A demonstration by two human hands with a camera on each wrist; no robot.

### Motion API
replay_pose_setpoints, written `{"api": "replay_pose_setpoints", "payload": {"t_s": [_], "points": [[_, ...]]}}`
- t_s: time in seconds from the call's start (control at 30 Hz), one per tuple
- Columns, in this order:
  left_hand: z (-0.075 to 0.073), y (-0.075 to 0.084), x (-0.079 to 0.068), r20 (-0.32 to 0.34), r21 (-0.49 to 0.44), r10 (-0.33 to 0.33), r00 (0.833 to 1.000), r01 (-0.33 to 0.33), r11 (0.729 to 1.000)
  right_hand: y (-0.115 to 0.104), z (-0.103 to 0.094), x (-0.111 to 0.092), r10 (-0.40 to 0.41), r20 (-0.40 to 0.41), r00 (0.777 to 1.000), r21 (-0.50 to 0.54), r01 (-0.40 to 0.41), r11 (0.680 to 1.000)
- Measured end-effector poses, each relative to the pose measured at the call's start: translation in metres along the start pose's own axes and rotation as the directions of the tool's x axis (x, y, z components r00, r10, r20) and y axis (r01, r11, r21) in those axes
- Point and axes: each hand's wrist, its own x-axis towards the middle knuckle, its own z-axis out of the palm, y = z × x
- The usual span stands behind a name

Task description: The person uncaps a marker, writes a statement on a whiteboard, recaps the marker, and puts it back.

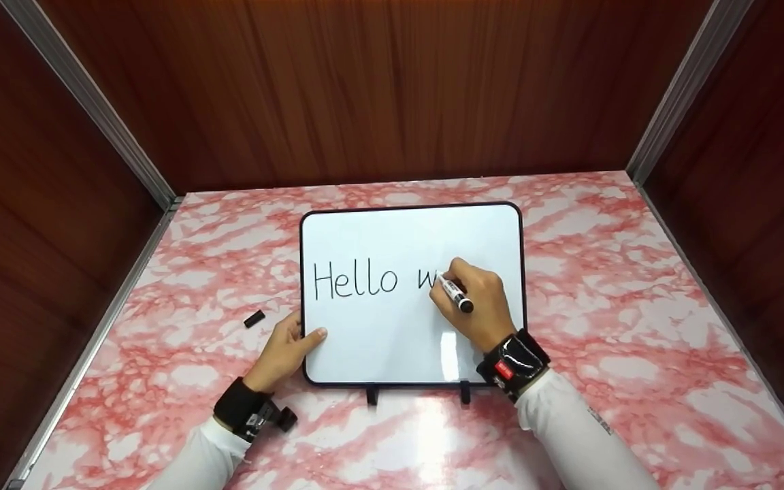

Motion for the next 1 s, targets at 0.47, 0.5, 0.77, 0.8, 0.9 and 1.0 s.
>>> {"api": "replay_pose_setpoints", "payload": {"t_s": [0.47, 0.5, 0.77, 0.8, 0.9, 1.0], "points": [[-0.002, -0.001, 0.0, -0.001, -0.008, -0.018, 1.0, 0.018, 1.0, 0.002, -0.004, -0.005, -0.007, -0.035, 0.999, -0.015, 0.007, 1.0], [-0.002, -0.001, 0.0, -0.001, -0.007, -0.019, 1.0, 0.019, 1.0, 0.002, -0.004, -0.005, -0.007, -0.033, 0.999, -0.011, 0.007, 1.0], [-0.001, 0.001, -0.001, -0.004, -0.002, -0.026, 1.0, 0.026, 1.0, 0.002, -0.004, -0.007, 0.003, -0.02, 1.0, 0.003, -0.003, 1.0], [-0.001, 0.001, -0.001, -0.004, 0.002, -0.024, 1.0, 0.024, 1.0, 0.002, -0.004, -0.008, 0.006, -0.017, 1.0, 0.004, -0.006, 1.0], [-0.001, 0.001, 0.0, -0.004, -0.001, -0.027, 1.0, 0.027, 1.0, 0.001, -0.004, -0.01, 0.008, -0.005, 1.0, 0.008, -0.008, 1.0], [-0.001, 0.0, -0.001, 0.001, -0.006, -0.025, 1.0, 0.025, 1.0, 0.0, -0.003, -0.013, 0.007, 0.006, 1.0, 0.01, -0.007, 1.0]]}}
